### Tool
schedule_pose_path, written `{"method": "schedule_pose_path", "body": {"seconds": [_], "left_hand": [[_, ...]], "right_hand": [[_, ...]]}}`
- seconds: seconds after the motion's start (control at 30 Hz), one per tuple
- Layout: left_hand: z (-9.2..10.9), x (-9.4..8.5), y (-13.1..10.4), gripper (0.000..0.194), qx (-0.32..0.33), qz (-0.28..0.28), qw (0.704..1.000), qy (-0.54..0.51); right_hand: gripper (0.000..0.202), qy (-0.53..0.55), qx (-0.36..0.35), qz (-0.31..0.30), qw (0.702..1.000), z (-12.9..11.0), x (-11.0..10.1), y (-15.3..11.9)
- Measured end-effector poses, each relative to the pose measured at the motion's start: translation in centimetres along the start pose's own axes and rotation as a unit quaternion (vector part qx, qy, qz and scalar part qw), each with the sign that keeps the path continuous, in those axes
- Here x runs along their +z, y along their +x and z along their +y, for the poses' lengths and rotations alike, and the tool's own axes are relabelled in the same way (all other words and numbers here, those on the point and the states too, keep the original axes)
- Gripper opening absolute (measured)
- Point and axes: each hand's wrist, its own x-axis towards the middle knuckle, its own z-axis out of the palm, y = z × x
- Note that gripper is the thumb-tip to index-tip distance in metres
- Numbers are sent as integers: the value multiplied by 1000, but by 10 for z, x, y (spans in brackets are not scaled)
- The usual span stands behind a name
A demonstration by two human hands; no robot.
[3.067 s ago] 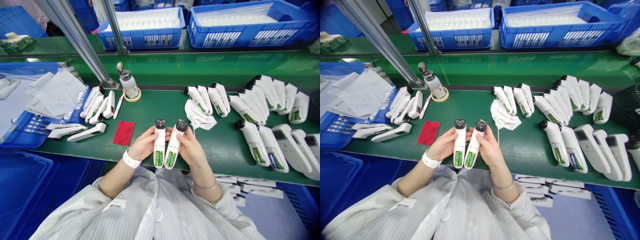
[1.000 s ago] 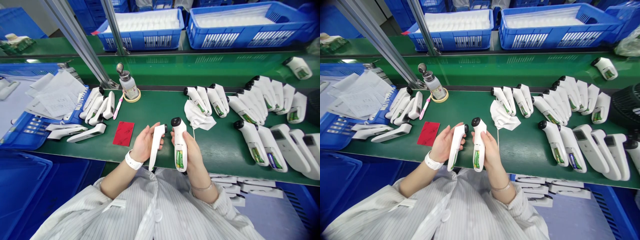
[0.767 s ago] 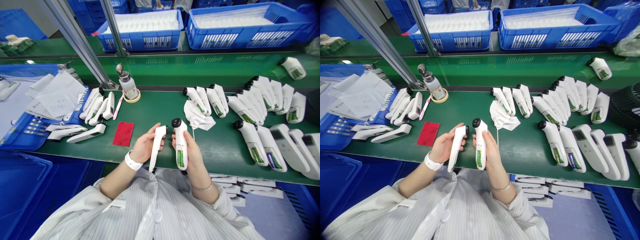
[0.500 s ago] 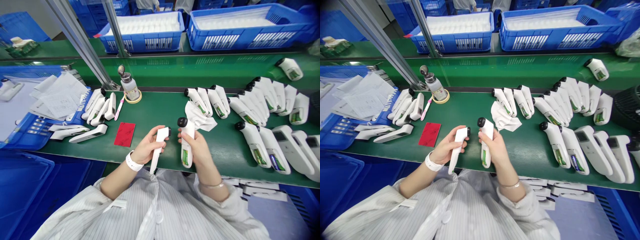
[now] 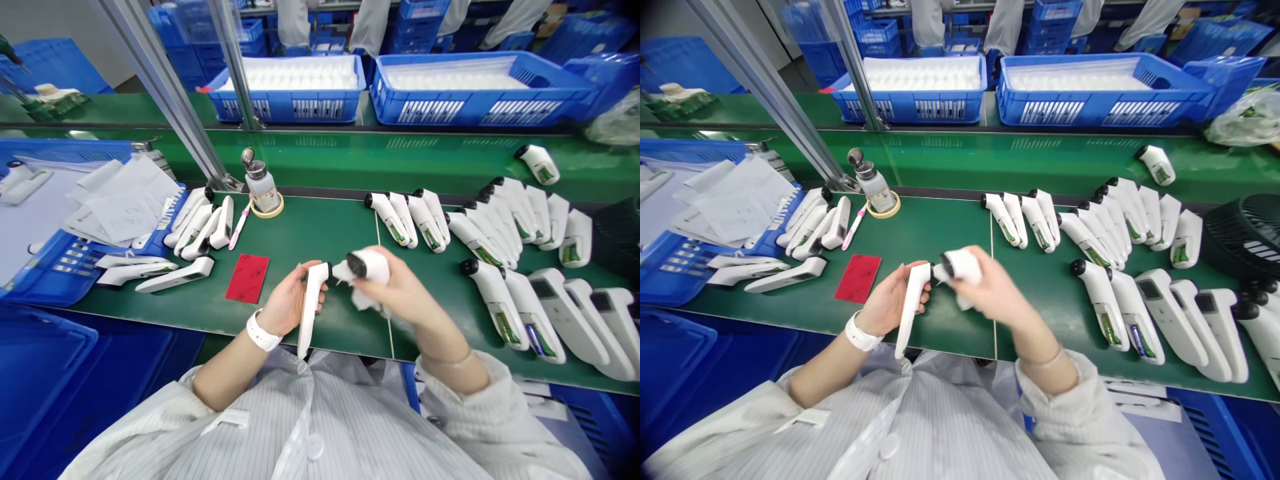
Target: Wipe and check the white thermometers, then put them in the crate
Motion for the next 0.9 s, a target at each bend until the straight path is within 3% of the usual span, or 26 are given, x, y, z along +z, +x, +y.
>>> {"method": "schedule_pose_path", "body": {"seconds": [0.1,0.2,0.3,0.4,0.47,0.53,0.67,0.8,0.9], "left_hand": [[-7,4,2,25,29,27,999,-21],[-15,7,-1,18,1,47,999,-15],[-18,9,-8,20,-65,28,997,3],[-14,10,-11,23,-51,-12,999,-5],[-12,10,-8,23,-46,-26,998,-15],[-12,9,-4,23,-48,-14,998,-42],[-18,9,2,18,-32,30,995,-87],[-21,11,-5,14,-34,47,995,-86],[-21,14,-11,13,-14,58,995,-82]], "right_hand": [[32,-13,-148,-20,989,-24,40,-13],[32,-137,-249,70,956,-19,59,-1],[34,-224,-200,157,941,-3,43,18],[34,-244,-126,229,934,-1,19,21],[34,-215,-110,270,932,-12,14,10],[35,-160,-128,248,947,-25,21,-5],[32,-118,-221,110,962,-34,51,-21],[31,-175,-205,147,952,-23,62,-15],[34,-138,-206,115,962,-22,61,-16]]}}
